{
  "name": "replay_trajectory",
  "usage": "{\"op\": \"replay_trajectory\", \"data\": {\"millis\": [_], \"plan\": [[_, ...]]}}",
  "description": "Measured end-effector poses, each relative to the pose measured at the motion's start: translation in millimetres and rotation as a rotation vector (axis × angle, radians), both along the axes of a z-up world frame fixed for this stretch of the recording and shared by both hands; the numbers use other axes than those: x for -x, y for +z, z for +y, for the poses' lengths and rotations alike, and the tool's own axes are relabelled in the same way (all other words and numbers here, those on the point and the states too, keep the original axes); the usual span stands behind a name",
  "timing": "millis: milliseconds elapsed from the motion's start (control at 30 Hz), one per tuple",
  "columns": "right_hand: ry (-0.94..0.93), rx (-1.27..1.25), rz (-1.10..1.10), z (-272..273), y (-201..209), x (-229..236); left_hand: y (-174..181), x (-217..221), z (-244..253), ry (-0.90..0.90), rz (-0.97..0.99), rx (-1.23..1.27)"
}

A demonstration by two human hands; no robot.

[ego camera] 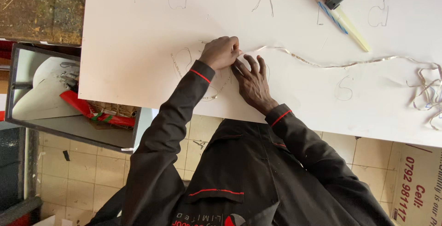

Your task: The person arranges a white ribbon along a pre-drawn outline on a white board. They then use a red utility knife to cut the ribbon at specific points along the traced path.

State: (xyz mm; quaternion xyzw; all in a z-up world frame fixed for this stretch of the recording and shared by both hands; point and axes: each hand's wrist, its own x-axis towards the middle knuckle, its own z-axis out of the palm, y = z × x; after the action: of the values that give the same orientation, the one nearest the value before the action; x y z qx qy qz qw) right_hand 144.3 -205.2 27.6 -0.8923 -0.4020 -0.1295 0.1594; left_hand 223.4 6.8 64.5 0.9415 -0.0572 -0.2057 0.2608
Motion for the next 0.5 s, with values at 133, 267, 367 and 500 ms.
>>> {"op": "replay_trajectory", "data": {"millis": [133, 267, 367, 500], "plan": [[0.019, 0.015, 0.02, -2.7, -2.0, -4.2, -15.0, -2.6, -8.6, 0.022, 0.019, -0.082], [0.045, -0.024, 0.059, -6.3, -7.4, -11.0, -49.3, -11.5, -11.3, 0.043, 0.036, -0.048], [0.059, -0.058, 0.072, -7.6, -7.8, -15.3, -19.4, 1.6, -12.9, 0.081, 0.022, 0.042], [0.066, -0.062, 0.086, -10.0, -0.4, -14.5, -27.8, 29.0, -1.6, 0.123, -0.107, 0.615]]}}
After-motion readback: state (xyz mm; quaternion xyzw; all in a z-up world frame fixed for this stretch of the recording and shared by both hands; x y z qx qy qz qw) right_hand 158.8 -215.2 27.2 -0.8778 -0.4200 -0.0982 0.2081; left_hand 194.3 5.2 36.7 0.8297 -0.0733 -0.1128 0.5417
